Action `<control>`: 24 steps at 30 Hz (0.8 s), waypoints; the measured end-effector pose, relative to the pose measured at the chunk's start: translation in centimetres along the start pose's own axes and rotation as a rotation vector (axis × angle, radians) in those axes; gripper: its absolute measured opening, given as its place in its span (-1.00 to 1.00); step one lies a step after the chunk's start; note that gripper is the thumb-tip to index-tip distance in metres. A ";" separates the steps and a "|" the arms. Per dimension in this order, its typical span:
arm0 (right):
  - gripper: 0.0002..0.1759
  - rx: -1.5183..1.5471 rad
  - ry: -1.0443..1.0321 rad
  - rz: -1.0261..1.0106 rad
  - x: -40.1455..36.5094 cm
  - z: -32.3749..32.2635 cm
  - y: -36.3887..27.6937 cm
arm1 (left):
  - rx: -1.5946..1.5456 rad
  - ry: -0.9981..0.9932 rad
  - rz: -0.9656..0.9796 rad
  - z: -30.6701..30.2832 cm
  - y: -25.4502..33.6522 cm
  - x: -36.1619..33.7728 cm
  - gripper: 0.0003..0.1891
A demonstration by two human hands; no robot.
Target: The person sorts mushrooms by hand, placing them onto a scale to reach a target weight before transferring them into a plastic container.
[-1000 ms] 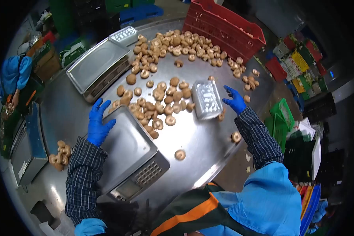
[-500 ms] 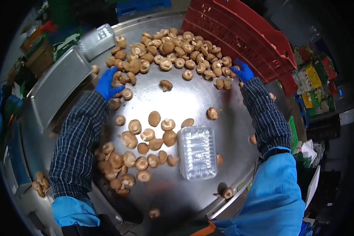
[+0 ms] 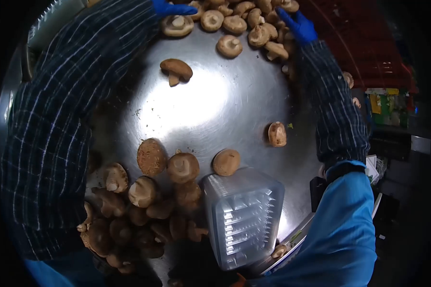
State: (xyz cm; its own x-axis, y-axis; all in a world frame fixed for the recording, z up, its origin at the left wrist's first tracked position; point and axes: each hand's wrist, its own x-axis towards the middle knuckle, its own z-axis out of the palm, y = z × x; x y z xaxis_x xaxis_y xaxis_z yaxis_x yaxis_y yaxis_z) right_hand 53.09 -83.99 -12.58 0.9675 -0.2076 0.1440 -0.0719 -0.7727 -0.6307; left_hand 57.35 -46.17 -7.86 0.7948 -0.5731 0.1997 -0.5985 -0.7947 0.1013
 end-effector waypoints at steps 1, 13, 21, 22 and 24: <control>-0.11 0.023 0.034 0.026 -0.1 1.0 -0.9 | -0.012 -0.129 -0.032 -0.9 1.3 0.1 0.12; -0.14 0.349 -0.243 -0.293 -5.8 5.4 -7.6 | -0.157 -0.111 -0.205 -0.3 4.1 -1.1 -0.01; -0.04 0.043 -0.549 -0.513 -15.7 8.5 -15.5 | -0.497 -0.150 0.137 -1.4 5.3 -14.0 -0.07; -0.03 0.060 -0.549 -0.531 -17.0 9.1 -16.2 | -0.627 0.099 0.321 -0.2 4.7 -15.3 -0.09; 0.03 0.214 -0.564 -0.551 -19.9 10.5 -18.4 | -0.614 -0.015 0.227 -0.3 3.2 -19.2 -0.13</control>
State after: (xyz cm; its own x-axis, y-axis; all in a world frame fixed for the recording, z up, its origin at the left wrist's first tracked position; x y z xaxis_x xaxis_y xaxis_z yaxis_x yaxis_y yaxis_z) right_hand 37.73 -59.35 -11.85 0.8312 0.5456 0.1067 0.4421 -0.5324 -0.7219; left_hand 40.18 -37.66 -11.04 0.6404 -0.7197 0.2682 -0.6966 -0.3971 0.5976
